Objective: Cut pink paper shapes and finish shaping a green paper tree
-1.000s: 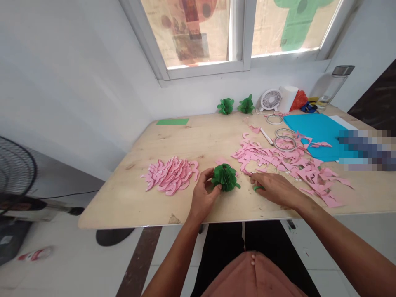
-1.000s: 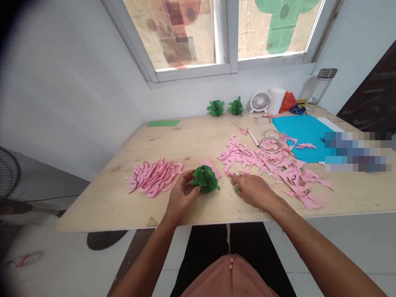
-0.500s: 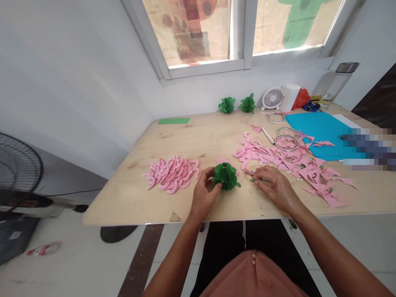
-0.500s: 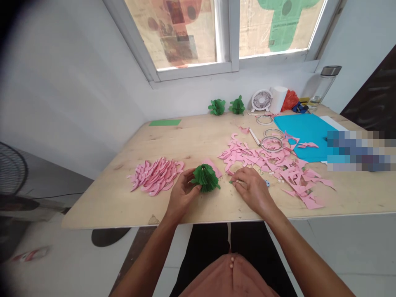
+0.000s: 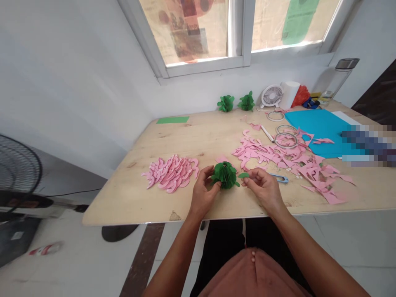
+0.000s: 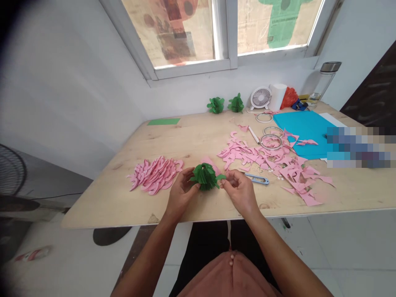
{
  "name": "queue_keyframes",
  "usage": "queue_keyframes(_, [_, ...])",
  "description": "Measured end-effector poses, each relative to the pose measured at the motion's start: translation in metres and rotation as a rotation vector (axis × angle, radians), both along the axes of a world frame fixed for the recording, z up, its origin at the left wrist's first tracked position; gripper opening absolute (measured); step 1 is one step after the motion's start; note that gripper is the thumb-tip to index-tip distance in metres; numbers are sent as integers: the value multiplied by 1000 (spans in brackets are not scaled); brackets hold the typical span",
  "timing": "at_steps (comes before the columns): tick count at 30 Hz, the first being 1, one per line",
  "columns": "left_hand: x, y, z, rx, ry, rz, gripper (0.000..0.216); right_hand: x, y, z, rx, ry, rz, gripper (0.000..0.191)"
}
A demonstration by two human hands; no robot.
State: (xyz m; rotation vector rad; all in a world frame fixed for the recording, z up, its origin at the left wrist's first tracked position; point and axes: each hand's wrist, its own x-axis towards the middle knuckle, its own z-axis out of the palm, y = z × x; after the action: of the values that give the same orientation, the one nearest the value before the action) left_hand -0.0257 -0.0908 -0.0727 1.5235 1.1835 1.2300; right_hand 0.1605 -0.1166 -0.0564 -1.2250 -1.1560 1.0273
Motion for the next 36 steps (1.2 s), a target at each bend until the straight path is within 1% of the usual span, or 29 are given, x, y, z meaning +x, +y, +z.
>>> queue_keyframes(3, [0,0,1,-1,2,0,46,-3,2,-6,11,-14,-3,15])
queue_keyframes(9, [2,-1,2,-14,-9,8,45,-9,3,-13,65,-102,-94,12])
queue_keyframes(19, [1,0,0,-18,-15,11,47,-15,-1,-5,83,-108,-135,13])
queue_keyframes(24, [1,0,-1,1,-7,2,46,-17,0,-5,85,-93,-171,11])
queue_keyframes(32, [1,0,0,-21,-16,10,46,-18,1,-8,74,-133,-143,15])
queue_keyframes(36, [1,0,0,-34,-26,15,47,-19,2,-11,96,-250,-134,10])
